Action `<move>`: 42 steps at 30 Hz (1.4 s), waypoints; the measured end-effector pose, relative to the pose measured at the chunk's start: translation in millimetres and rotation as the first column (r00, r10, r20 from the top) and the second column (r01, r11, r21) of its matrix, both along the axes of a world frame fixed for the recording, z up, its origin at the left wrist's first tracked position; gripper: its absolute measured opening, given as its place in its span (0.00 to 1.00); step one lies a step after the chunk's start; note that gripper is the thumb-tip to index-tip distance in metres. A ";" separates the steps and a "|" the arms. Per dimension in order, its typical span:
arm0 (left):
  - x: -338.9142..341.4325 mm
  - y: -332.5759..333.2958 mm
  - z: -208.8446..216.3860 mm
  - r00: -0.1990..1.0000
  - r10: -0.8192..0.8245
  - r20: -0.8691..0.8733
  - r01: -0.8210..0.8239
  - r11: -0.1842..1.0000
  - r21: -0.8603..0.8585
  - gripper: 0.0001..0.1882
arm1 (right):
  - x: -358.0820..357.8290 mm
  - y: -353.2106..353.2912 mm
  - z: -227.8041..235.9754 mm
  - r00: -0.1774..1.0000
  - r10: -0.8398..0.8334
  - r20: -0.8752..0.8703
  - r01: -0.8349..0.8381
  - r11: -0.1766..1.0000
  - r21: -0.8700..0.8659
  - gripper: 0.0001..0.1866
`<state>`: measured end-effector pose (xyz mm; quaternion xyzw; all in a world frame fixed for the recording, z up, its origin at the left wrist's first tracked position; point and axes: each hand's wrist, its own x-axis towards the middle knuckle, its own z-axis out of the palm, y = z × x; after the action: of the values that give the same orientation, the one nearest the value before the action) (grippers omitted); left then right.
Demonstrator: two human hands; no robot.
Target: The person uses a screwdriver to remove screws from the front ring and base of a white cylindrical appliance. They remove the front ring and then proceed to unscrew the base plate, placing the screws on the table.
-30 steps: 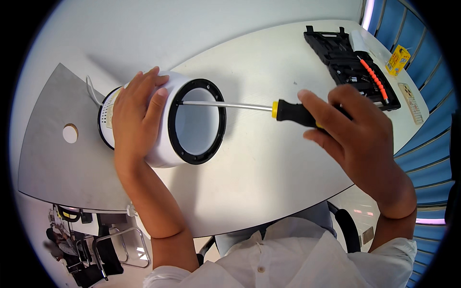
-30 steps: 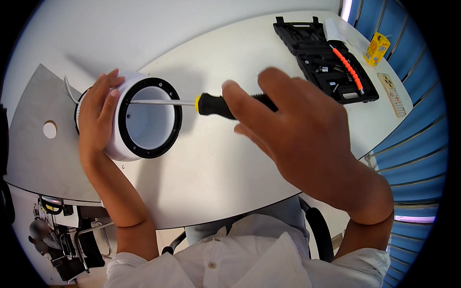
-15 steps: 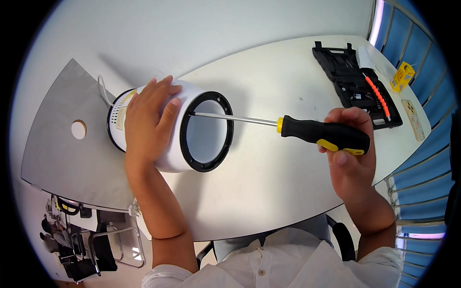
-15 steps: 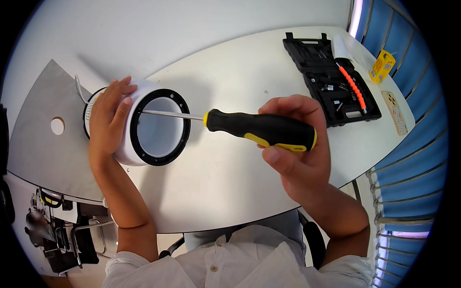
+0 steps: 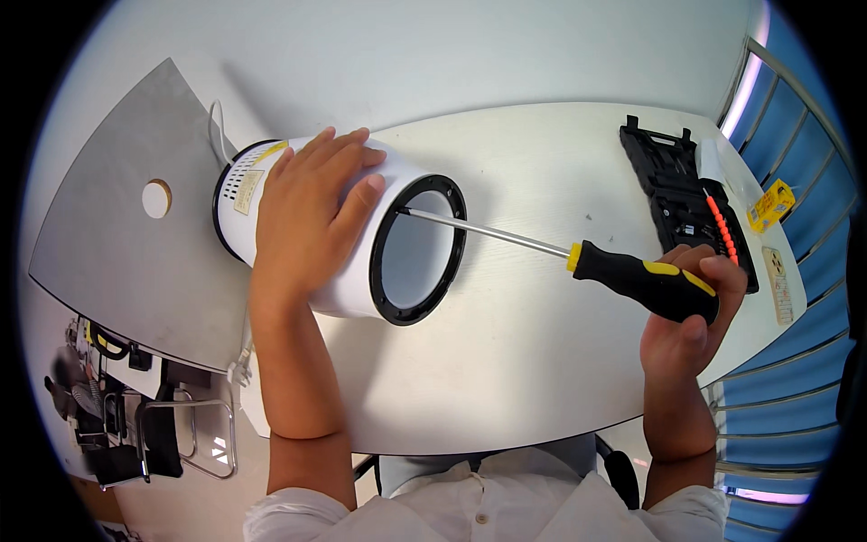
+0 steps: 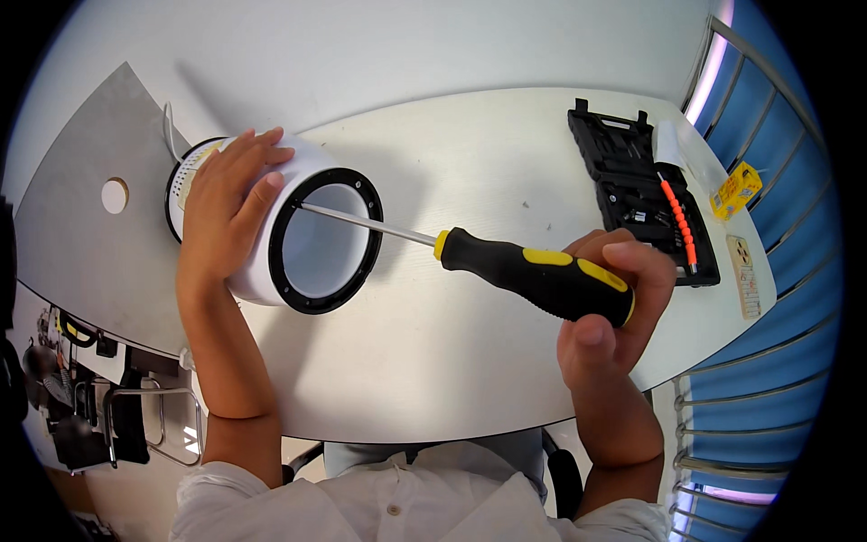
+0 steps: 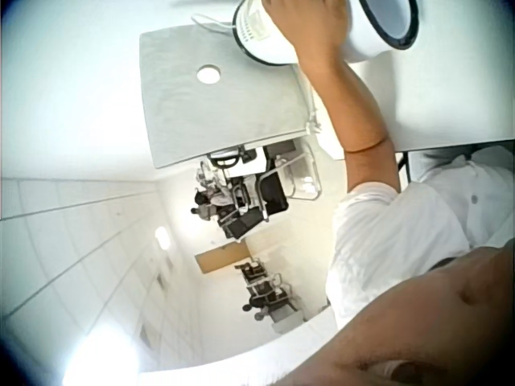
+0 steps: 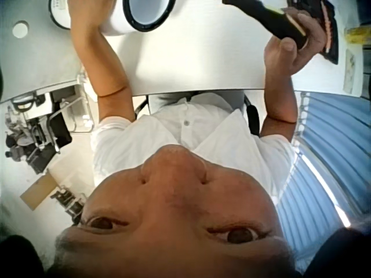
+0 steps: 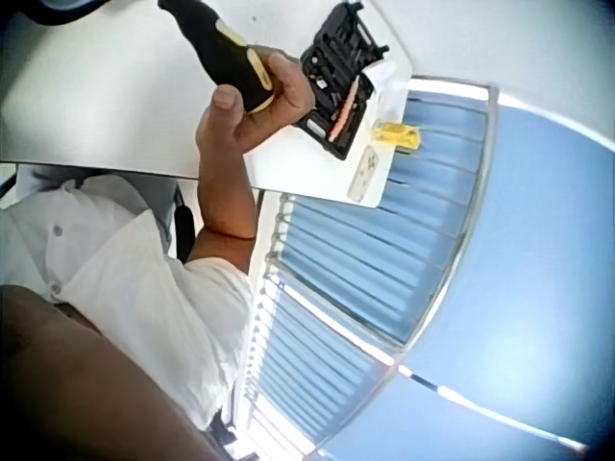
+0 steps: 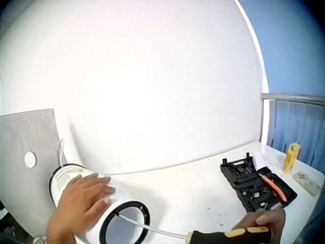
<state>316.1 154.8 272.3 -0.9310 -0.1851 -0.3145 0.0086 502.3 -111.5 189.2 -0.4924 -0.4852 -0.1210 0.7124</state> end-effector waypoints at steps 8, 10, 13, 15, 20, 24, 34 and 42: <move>-0.9 -1.4 -1.5 1.000 -0.001 0.010 0.001 1.000 0.005 0.17 | 2.5 2.4 -13.8 0.991 0.030 0.131 -0.034 0.999 0.025 0.37; -1.3 -0.6 -1.6 1.000 0.003 0.010 -0.003 1.000 0.012 0.17 | 3.4 -3.1 -21.6 0.999 -0.032 0.029 0.032 0.999 -0.006 0.37; -1.9 0.4 -1.0 0.999 -0.020 0.041 0.019 1.000 0.012 0.16 | 2.0 -1.3 -19.7 0.997 -0.079 0.002 0.079 0.997 -0.027 0.34; -2.8 0.7 0.9 0.993 -0.061 0.103 0.060 0.998 0.006 0.16 | 2.5 1.8 -19.2 0.998 -0.040 0.048 0.041 0.999 -0.017 0.33; -47.1 -48.2 36.1 0.850 -0.307 0.429 0.344 0.939 -0.010 0.14 | 2.9 4.5 -14.8 0.999 -0.044 0.016 0.043 0.999 0.005 0.31; -96.3 -119.6 50.7 0.564 -0.662 0.495 0.805 0.573 -0.151 0.09 | 7.2 8.0 -22.9 0.999 -0.043 -0.007 0.044 0.999 0.017 0.32; -132.0 -144.2 86.0 0.565 -0.818 0.108 0.608 0.324 -0.725 0.04 | 14.6 8.6 -24.5 1.000 0.002 0.001 -0.002 0.999 0.041 0.31; -170.9 -152.6 98.9 0.797 -0.591 -0.123 0.516 0.773 -0.369 0.02 | 12.7 5.8 -26.4 0.996 0.041 -0.074 -0.037 0.998 0.044 0.34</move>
<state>145.2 2.2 371.2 -0.9627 0.0533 -0.1581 -0.2132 515.0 -105.7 162.8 -0.4717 -0.4648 -0.0988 0.7427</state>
